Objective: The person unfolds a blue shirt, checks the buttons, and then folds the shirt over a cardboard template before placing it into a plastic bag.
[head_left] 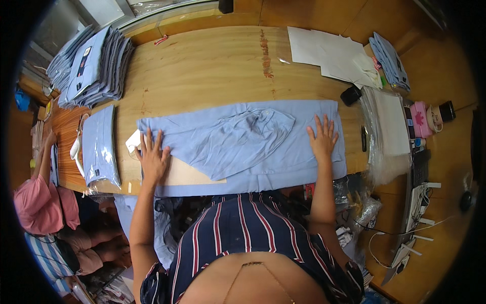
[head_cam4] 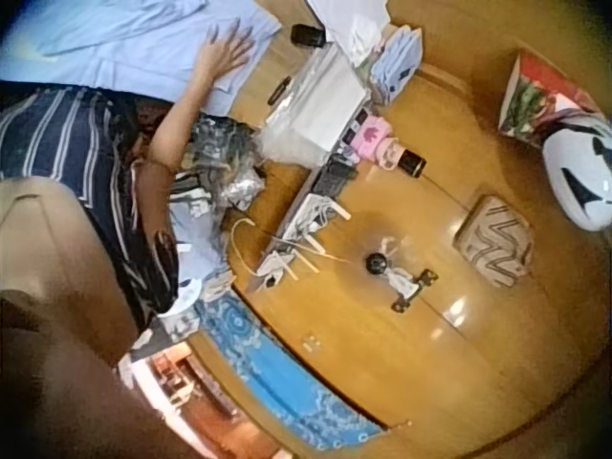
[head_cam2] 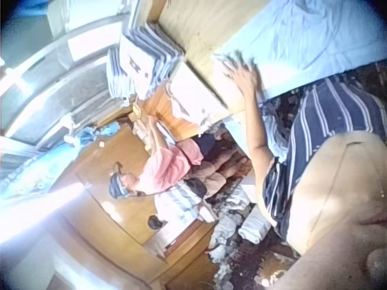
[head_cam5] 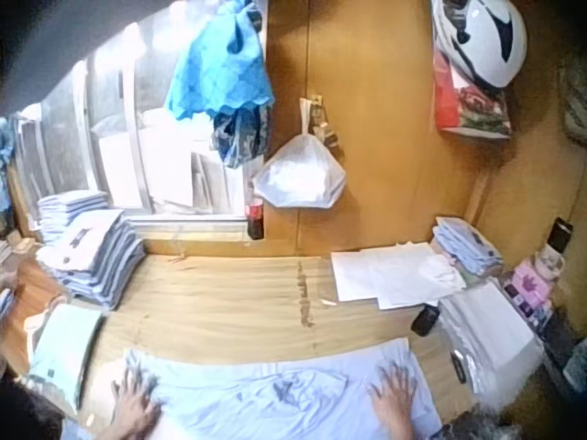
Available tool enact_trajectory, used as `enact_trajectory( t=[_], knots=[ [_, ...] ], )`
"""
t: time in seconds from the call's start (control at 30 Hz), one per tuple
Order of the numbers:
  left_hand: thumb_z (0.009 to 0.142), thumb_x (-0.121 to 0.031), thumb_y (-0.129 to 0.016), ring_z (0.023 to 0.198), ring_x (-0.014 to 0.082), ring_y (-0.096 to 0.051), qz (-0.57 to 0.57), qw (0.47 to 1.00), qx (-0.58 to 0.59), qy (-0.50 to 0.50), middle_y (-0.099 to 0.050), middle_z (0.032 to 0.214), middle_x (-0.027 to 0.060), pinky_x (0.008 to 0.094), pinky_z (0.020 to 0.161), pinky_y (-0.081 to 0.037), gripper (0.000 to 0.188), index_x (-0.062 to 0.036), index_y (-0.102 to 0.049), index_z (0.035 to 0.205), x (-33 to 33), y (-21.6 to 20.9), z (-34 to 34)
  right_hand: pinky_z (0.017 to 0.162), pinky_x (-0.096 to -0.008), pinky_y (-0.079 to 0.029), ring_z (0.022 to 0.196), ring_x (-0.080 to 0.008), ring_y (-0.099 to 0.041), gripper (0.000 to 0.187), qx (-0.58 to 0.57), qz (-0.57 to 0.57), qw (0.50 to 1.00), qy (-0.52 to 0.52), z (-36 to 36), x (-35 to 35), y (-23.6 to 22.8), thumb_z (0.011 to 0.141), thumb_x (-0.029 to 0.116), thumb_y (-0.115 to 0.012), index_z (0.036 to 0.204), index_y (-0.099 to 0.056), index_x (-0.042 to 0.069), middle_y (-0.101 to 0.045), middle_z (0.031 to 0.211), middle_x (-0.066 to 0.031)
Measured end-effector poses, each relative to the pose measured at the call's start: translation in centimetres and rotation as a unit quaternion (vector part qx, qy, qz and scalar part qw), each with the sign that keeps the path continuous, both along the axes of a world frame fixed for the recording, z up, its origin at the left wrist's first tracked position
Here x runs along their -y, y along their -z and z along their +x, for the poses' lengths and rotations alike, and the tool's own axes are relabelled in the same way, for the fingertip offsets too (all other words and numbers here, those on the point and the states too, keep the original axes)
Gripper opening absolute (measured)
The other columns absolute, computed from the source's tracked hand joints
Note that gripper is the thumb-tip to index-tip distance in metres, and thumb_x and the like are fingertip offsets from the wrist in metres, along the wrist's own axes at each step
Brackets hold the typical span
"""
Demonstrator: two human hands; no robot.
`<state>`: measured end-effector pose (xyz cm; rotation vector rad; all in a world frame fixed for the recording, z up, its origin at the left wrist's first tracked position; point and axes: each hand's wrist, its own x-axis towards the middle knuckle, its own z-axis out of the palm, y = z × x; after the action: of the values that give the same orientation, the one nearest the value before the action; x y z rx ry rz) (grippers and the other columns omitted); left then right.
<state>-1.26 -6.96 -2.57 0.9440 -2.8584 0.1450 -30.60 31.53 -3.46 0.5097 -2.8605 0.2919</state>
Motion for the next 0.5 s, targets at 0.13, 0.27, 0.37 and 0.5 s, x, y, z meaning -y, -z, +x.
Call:
enact_trajectory(
  t=[0.13,0.27,0.37,0.5],
  knots=[
    [0.083,-0.047,-0.040,0.130,0.0281,-0.014,0.066,0.997,0.002,-0.046,-0.018,0.141,0.0044,0.0612,0.096,-0.009,0.054,-0.0273,-0.029,0.132,1.0,1.0,-1.4,0.099,-0.0541,-0.014,0.128,-0.0260,-0.018,0.048,0.016,0.042,0.999,0.003,-3.0,1.1,1.0,0.084,0.044,-0.041,0.128,-0.036,0.026,-0.025,0.138,-0.0033],
    [0.084,-0.049,-0.037,0.130,0.0268,-0.014,0.045,0.997,-0.013,-0.055,-0.019,0.141,0.0029,0.0620,0.096,-0.005,0.052,-0.0291,-0.028,0.132,4.6,0.5,-6.7,0.098,-0.0536,-0.015,0.128,-0.0253,-0.018,0.048,0.027,0.033,0.999,-0.002,-7.6,5.2,0.4,0.084,0.042,-0.041,0.128,-0.035,0.026,-0.023,0.139,-0.0032],
    [0.084,-0.046,-0.040,0.129,0.0255,-0.016,-0.046,0.997,-0.029,-0.048,-0.023,0.139,0.0038,0.0605,0.096,-0.005,0.053,-0.0240,-0.030,0.131,6.0,0.3,-6.5,0.096,-0.0540,-0.019,0.127,-0.0253,-0.019,0.047,0.027,0.047,0.998,-0.024,-9.0,5.6,0.3,0.084,0.041,-0.042,0.127,-0.036,0.025,-0.025,0.138,-0.0039],
    [0.084,-0.028,-0.047,0.113,0.0312,-0.037,0.003,0.939,-0.334,-0.081,-0.038,0.124,0.0183,0.0432,0.093,-0.026,0.047,-0.0015,-0.039,0.122,2.6,-1.9,0.2,0.092,-0.0530,-0.026,0.124,-0.0274,-0.026,0.045,0.034,-0.086,0.992,-0.090,-6.5,-2.8,0.6,0.082,0.033,-0.049,0.125,-0.040,0.021,-0.031,0.134,-0.0069]
  ],
)
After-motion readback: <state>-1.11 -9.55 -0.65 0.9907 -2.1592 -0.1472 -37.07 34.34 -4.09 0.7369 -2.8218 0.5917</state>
